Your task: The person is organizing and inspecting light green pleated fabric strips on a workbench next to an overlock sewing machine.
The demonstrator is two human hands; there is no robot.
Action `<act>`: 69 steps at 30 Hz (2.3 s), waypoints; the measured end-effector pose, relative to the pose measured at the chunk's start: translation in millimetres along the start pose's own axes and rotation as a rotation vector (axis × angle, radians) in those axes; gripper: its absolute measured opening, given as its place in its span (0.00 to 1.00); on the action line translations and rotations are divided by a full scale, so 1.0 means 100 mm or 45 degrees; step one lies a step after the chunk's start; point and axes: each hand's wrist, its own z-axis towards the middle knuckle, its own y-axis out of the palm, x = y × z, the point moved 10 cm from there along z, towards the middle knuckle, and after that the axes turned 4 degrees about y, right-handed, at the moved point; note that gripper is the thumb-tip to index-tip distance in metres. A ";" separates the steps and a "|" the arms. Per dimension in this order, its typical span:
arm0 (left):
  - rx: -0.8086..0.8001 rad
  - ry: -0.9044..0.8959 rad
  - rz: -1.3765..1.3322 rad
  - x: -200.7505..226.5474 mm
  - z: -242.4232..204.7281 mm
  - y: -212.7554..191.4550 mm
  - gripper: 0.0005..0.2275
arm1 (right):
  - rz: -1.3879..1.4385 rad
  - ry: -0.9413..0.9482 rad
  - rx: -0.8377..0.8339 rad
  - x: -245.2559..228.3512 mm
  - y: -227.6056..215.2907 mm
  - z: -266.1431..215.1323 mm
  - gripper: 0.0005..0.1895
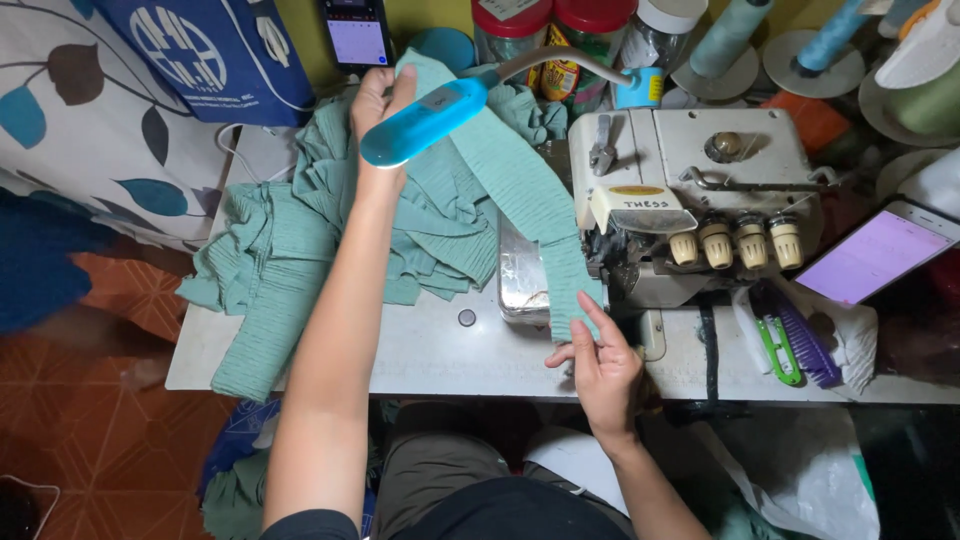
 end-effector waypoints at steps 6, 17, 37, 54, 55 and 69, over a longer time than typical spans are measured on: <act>0.177 0.122 -0.104 0.09 0.04 -0.23 0.05 | 0.008 -0.069 -0.015 -0.02 0.02 0.09 0.18; 0.112 -0.123 -0.195 -0.11 -0.10 -0.42 0.13 | -0.201 0.093 -0.085 -0.13 0.03 0.12 0.23; -0.127 -0.020 1.803 0.68 -2.70 -2.35 0.05 | 0.096 0.082 -0.475 -0.23 0.61 -0.41 0.14; -0.814 0.959 1.505 1.85 -2.76 -0.22 0.04 | 1.183 1.308 -1.268 -0.13 2.40 -0.65 0.28; -0.825 0.973 1.493 1.95 -2.83 -0.11 0.04 | 1.194 1.299 -1.251 -0.02 2.50 -0.47 0.28; -1.418 0.746 0.790 1.92 -3.61 0.61 0.05 | 1.335 0.721 -1.110 -0.88 1.94 0.76 0.22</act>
